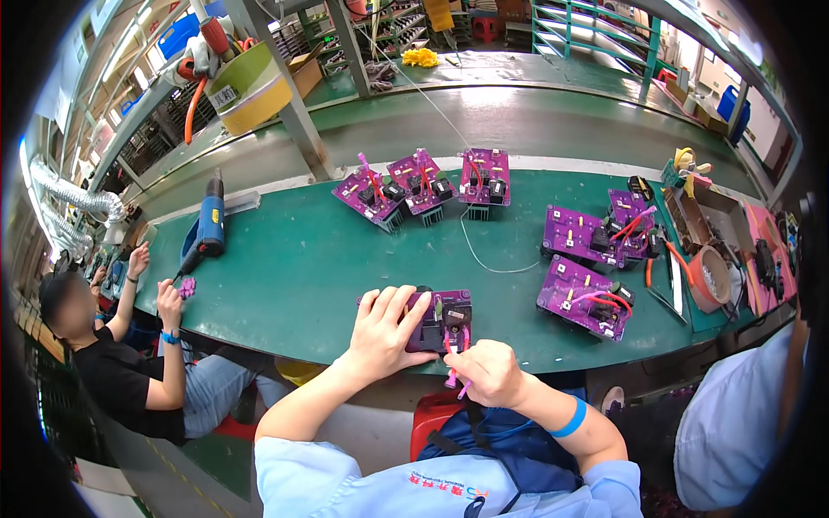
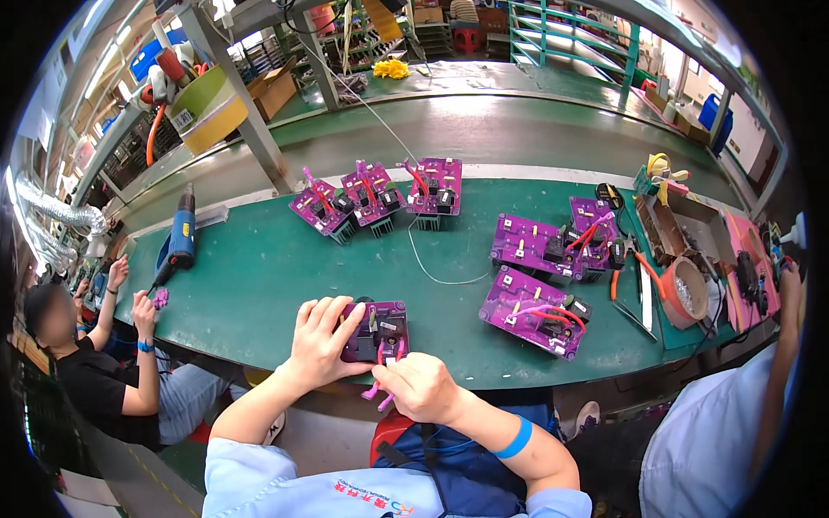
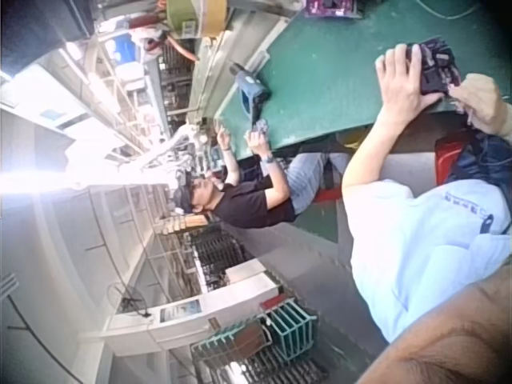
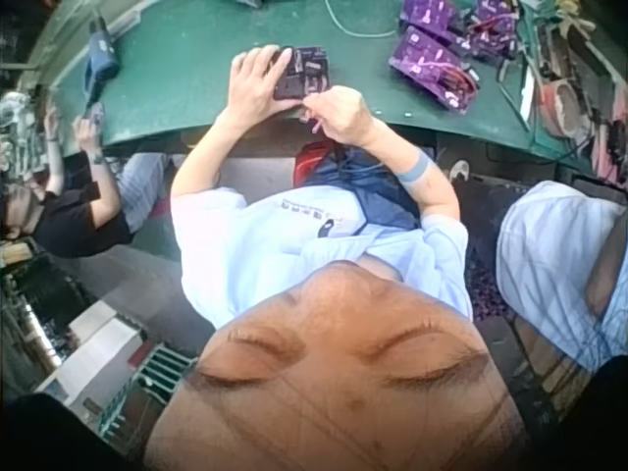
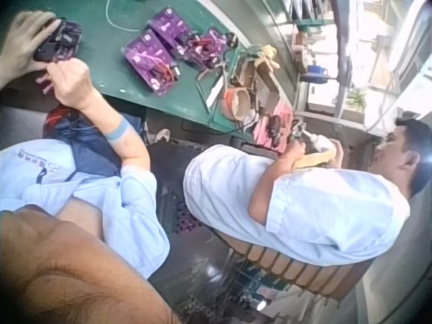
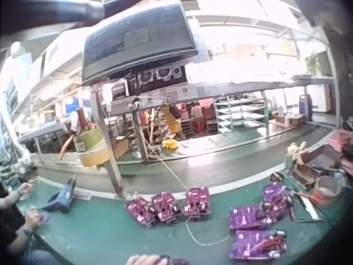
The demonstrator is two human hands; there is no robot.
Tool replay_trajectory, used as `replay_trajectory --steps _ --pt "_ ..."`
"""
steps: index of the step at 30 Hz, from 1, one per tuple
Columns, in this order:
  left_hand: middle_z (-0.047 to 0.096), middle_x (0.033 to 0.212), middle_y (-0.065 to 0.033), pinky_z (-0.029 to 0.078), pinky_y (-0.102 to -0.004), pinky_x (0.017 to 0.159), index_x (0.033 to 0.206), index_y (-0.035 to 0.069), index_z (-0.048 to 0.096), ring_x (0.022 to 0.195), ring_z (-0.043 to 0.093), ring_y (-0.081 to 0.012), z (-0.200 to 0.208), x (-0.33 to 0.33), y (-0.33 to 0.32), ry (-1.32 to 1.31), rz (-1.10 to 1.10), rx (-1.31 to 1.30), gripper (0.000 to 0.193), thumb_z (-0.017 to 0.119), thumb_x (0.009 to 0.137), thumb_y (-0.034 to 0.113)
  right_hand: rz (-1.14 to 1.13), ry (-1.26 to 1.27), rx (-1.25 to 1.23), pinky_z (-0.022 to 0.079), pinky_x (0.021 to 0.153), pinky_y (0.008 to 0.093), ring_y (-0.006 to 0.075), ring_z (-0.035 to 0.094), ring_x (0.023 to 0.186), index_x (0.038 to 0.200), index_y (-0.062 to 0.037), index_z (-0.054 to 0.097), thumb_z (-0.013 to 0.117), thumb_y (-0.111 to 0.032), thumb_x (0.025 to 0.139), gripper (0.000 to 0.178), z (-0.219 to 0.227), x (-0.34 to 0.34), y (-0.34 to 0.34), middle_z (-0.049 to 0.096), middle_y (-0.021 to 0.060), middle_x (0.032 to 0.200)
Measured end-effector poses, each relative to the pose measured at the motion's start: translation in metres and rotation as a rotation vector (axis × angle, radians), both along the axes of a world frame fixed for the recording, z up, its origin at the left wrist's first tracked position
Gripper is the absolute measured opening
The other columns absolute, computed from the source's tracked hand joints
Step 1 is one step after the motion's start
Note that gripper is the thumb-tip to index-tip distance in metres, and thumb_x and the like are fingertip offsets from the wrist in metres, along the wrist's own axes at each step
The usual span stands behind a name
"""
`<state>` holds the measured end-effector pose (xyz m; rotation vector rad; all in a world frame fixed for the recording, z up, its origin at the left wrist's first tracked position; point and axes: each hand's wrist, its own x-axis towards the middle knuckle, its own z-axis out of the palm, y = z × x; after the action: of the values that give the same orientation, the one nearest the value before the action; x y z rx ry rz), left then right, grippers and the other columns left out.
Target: The person assembles purple circuit boards by attaching black cylindrical components and connecting red wires. They use a soldering iron to secure the connections and a heat gun to treat the boards. The person works at a green table in a workshop, handling multiple boards and placing finished units onto a nearby rack.
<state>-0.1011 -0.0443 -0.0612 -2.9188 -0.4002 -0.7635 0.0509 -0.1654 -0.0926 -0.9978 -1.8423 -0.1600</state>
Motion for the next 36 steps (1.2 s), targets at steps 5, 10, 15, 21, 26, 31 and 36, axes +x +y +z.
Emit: replay_trajectory --steps 5,10,15,21,26,31,36 --pt "0.044 0.104 -0.0124 0.032 -0.0408 0.081 0.112 0.004 0.047 0.095 0.043 -0.0278 0.002 0.009 0.004 -0.007 -0.036 -0.074 0.079 0.074 0.048 0.040 -0.031 0.078 0.053 0.040 0.043 0.0310 0.0217 0.051 0.047 0.078 -0.0018 0.053 0.061 0.002 0.058 0.022 0.011 -0.002 0.009 0.051 0.0053 0.058" --pt "0.045 0.104 -0.0126 0.033 -0.0411 0.083 0.113 0.003 0.047 0.096 0.045 -0.0280 0.005 0.020 0.017 0.068 -0.120 -0.176 0.080 0.073 0.048 0.043 -0.069 0.066 0.040 0.041 0.044 0.0313 0.0218 0.052 0.048 0.079 -0.0016 0.053 0.059 0.002 0.058 0.022 0.019 0.007 0.017 0.051 0.0057 0.057" --pt "0.047 0.106 -0.0141 0.034 -0.0392 0.084 0.114 0.003 0.046 0.098 0.047 -0.0280 0.007 0.026 0.029 0.147 -0.168 -0.278 0.082 0.073 0.049 0.046 -0.092 0.122 -0.054 0.044 0.049 0.0326 0.0259 0.056 0.054 0.082 -0.0021 0.053 0.058 0.001 0.063 0.020 0.027 0.013 0.021 0.056 0.0103 0.063" --pt "0.041 0.122 -0.0165 0.028 -0.0391 0.096 0.119 0.005 0.044 0.114 0.039 -0.0288 0.003 0.018 0.044 0.011 -0.215 -0.530 0.069 0.068 0.063 0.039 0.086 0.769 -0.460 0.045 0.062 0.0254 0.0156 0.056 0.067 0.108 -0.0004 0.048 0.050 -0.002 0.081 0.026 0.045 0.030 0.005 0.056 0.0090 0.088" --pt "0.051 0.113 -0.0114 0.033 -0.0285 0.092 0.118 0.003 0.045 0.107 0.046 -0.0199 -0.020 -0.007 0.061 -0.375 0.109 -1.086 0.037 0.049 0.085 0.019 -0.295 0.478 -0.360 0.043 0.074 0.0308 0.0238 0.055 0.084 0.106 0.0002 0.050 0.049 -0.001 0.079 0.027 0.012 0.049 0.007 0.054 0.0135 0.094" --pt "0.051 0.112 -0.0088 0.031 -0.0263 0.093 0.119 -0.001 0.043 0.106 0.044 -0.0149 -0.029 -0.010 0.050 -0.391 0.121 -1.304 0.039 0.046 0.087 0.021 -0.458 0.107 -0.316 0.040 0.081 0.0374 0.0322 0.049 0.095 0.109 0.0012 0.050 0.048 0.002 0.074 0.035 0.008 0.041 0.021 0.051 0.0182 0.101" --pt "0.050 0.109 -0.0087 0.035 -0.0244 0.088 0.125 0.002 0.035 0.100 0.046 -0.0120 -0.026 -0.011 0.047 -0.366 0.029 -1.457 0.042 0.045 0.087 0.017 -0.583 -0.047 -0.403 0.041 0.078 0.0383 0.0310 0.051 0.094 0.104 0.0023 0.052 0.051 0.000 0.073 0.032 -0.003 0.043 0.020 0.053 0.0175 0.100"
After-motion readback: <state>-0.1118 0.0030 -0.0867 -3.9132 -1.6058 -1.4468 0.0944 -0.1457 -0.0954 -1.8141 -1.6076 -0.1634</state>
